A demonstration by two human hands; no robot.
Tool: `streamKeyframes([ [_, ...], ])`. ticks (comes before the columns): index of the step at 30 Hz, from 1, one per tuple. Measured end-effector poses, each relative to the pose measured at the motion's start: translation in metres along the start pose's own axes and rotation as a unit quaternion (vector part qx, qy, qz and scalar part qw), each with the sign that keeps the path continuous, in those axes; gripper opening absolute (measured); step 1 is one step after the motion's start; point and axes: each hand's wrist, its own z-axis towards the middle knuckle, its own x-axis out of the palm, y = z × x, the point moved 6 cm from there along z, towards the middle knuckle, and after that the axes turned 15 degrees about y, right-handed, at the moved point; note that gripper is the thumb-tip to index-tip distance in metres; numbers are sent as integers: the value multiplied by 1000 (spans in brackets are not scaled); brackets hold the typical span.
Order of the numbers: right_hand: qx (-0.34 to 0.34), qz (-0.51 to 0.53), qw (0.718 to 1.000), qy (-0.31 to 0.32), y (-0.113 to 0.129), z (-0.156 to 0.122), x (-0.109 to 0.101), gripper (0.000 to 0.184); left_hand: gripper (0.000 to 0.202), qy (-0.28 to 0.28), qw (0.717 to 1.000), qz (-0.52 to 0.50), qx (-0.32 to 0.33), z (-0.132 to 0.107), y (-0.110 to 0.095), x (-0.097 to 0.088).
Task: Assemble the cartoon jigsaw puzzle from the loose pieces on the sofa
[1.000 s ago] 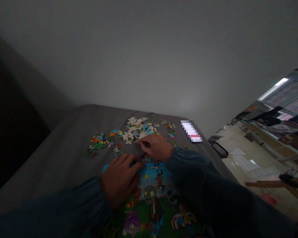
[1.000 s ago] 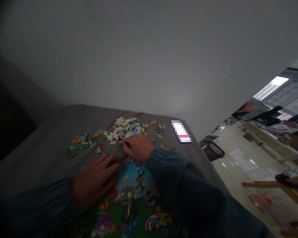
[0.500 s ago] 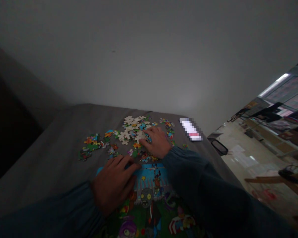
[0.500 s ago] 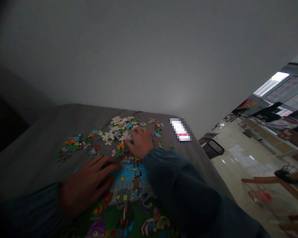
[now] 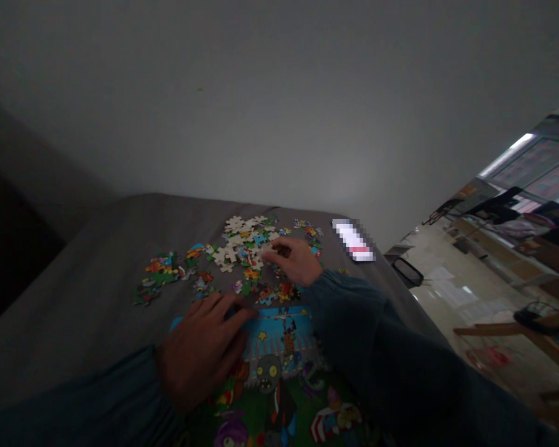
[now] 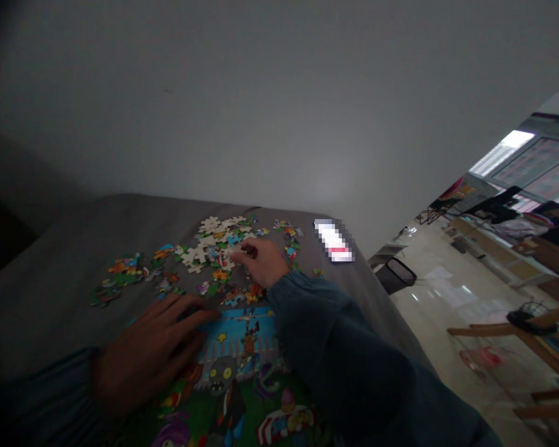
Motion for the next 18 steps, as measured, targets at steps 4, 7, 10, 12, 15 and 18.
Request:
streamKeyframes([
  [4, 7, -54, 996, -73, -15, -18, -45, 23, 31, 10, 1000, -9, -4, 1, -1, -1],
  [7, 13, -173, 975, -142, -29, -41, -72, 19, 31, 25, 1000, -16, 2, 1, 2, 0],
  [10, 22, -257, 960, -109, -42, -58, -68, 22, 31, 25, 1000, -12, 11, 0, 5, 1],
  [12, 17, -256, 965, -48, -47, -64, -56, 27, 32, 16, 1000, -5, 9, 0, 6, 1],
  [15, -5, -215, 976, -22, -43, -68, -45, 31, 31, 12, 1000, -1, 13, 0, 6, 1],
  [18, -17, -199, 978, -54, -43, -68, -45, 29, 30, 10, 1000, -5, 17, 1, 6, 0],
])
